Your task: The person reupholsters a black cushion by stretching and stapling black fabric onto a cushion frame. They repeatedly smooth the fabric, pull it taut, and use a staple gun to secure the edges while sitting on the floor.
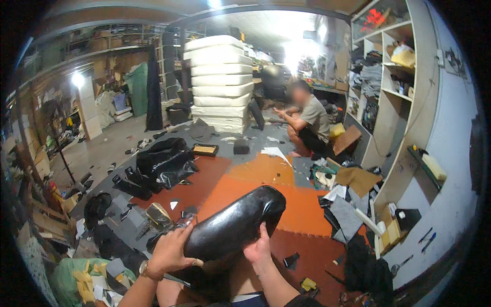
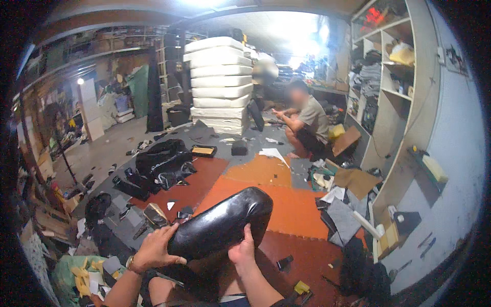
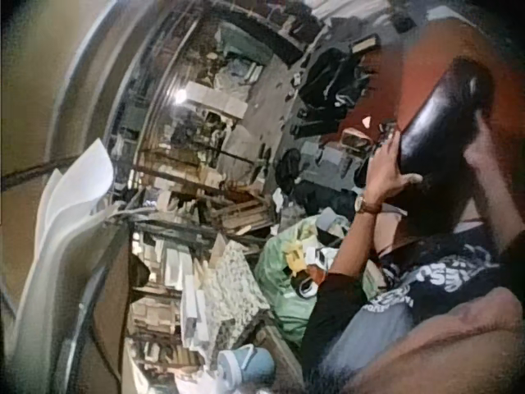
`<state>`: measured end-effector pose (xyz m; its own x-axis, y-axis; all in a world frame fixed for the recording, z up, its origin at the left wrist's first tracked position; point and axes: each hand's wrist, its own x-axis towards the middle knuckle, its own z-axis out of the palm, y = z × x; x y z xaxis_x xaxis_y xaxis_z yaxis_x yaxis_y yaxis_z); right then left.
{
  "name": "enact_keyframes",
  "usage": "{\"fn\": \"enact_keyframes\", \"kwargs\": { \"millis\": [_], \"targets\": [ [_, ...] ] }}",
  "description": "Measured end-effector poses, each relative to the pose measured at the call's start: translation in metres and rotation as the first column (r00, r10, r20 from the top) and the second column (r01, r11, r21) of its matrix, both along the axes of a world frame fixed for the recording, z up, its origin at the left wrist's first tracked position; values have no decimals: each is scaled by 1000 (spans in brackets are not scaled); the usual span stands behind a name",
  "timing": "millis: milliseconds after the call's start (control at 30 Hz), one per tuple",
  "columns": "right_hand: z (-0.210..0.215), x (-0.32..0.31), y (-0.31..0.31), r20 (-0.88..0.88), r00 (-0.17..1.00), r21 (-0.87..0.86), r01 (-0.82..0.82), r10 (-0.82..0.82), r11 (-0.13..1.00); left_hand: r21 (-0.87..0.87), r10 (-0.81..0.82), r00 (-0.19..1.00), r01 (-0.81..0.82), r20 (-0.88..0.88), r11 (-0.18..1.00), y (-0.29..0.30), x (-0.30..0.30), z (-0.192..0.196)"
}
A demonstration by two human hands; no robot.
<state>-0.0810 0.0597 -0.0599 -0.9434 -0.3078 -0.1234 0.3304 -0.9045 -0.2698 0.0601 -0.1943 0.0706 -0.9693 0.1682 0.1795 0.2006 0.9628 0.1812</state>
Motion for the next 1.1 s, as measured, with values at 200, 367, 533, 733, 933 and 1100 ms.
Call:
{"fn": "enact_keyframes", "kwargs": {
  "millis": [200, 367, 533, 733, 933, 1100],
  "targets": [
    [7, -10, 0, 180, 983, -83, 55, -39, 995, -21, 205, 978, -205, 32, 979, 87, -74, -4],
    [21, -6, 4, 206, 976, -56, 80, -67, 995, -253, -20, 999, 9, -42, 967, 149, -138, -4],
    [18, -18, 11, 157, 986, -13, 60, -57, 998, -260, -111, 993, 100, -27, 960, 155, -159, -2],
    [7, -27, -13, 128, 989, -121, 89, -74, 989, -264, -124, 991, 109, -40, 958, 129, -170, 1],
    [25, -30, -19, 64, 995, -79, 80, -75, 994, -245, -139, 990, 130, -21, 961, 118, -178, 3],
    [22, -35, -18, 77, 992, 86, 96, -103, 992, -227, -166, 985, 152, -39, 962, 116, -177, 1]
  ]
}}
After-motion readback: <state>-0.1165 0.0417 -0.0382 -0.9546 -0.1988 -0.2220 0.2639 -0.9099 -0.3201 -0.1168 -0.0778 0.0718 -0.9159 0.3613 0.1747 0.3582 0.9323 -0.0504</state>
